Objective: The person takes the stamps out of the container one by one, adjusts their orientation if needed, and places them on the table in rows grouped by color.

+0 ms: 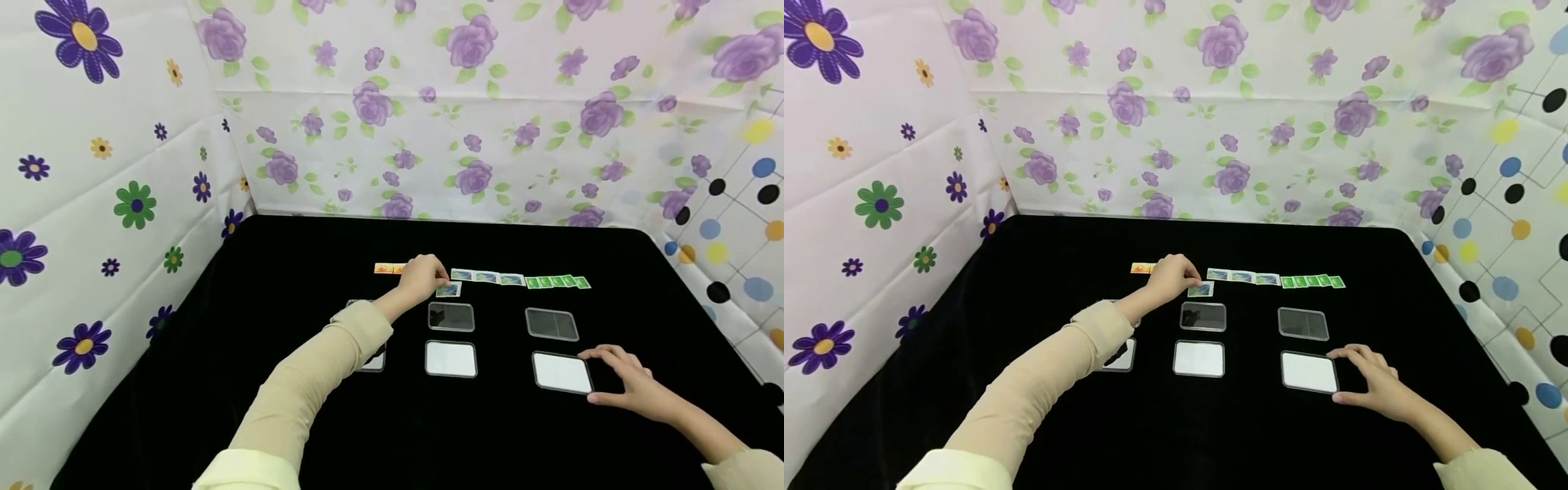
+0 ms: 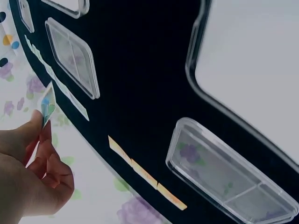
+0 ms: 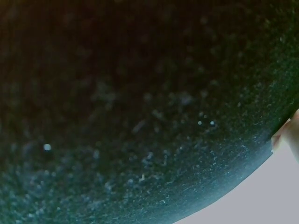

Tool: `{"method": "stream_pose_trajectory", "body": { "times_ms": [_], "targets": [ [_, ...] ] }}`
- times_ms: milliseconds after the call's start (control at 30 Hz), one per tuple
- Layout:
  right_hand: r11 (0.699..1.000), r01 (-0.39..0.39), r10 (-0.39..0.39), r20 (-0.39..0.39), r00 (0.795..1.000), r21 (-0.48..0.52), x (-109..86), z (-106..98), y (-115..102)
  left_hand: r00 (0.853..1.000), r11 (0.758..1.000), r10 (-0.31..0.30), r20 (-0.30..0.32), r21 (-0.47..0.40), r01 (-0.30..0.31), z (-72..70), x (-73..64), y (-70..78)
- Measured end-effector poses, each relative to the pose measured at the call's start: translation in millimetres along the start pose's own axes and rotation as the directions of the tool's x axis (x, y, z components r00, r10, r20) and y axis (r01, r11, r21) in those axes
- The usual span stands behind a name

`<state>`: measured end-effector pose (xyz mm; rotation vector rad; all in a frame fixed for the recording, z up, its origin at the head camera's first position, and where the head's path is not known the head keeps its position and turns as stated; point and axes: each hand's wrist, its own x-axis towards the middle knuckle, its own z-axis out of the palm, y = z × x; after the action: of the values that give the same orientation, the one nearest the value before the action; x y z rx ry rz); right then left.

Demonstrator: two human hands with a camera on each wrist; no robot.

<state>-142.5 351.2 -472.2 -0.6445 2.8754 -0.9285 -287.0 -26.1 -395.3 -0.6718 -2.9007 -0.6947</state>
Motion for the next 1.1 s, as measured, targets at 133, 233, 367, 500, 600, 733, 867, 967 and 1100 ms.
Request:
{"method": "stream_pose_trajectory", "body": {
  "times_ms": [133, 233, 367, 500, 600, 733, 867, 967, 1100],
  "targets": [
    [1.0, -0.011, 0.011, -0.007, 1.0, 0.001, -7.2, -1.5, 3.0, 1.0, 0.999, -0.025, 0.019, 0.031, 0.024, -0.1, 7.3, 2.7],
    [1.0, -0.009, 0.009, -0.011, 1.0, -0.011, -8.4, -0.8, 4.1, 0.998, 0.997, -0.061, 0.027, 0.042, 0.06, -1.8, 11.3, 1.1],
    [1.0, 0.0, 0.0, -0.009, 1.0, -0.005, -6.5, -0.6, 3.0, 0.993, 0.993, -0.111, 0.035, 0.045, 0.109, -6.3, 15.4, -4.2],
    [1.0, 0.011, -0.01, -0.01, 1.0, 0.009, -4.1, -1.3, 0.8, 0.99, 0.992, -0.126, 0.058, 0.015, 0.125, -12.7, 19.9, -8.8],
    [1.0, 0.01, -0.01, -0.012, 1.0, 0.006, -2.7, -1.9, 0.6, 0.989, 0.992, -0.129, 0.077, 0.006, 0.129, -16.0, 23.8, -12.2],
    [1.0, -0.009, 0.008, -0.006, 1.0, -0.006, -1.0, -3.0, 0.0, 0.985, 0.989, -0.15, 0.086, 0.0, 0.151, -17.8, 26.1, -16.8],
    [1.0, -0.011, 0.011, -0.006, 1.0, -0.007, -0.3, -3.3, -0.6, 0.978, 0.981, -0.188, 0.09, -0.02, 0.191, -16.5, 27.1, -19.6],
    [1.0, -0.011, 0.011, -0.005, 1.0, -0.012, -0.1, -2.4, 0.6, 0.971, 0.975, -0.22, 0.089, -0.022, 0.223, -13.6, 29.9, -21.0],
    [0.999, -0.015, 0.015, -0.002, 1.0, -0.029, 0.5, -0.1, 0.5, 0.96, 0.964, -0.265, 0.092, -0.007, 0.267, -10.3, 34.1, -22.6]
  ]
}}
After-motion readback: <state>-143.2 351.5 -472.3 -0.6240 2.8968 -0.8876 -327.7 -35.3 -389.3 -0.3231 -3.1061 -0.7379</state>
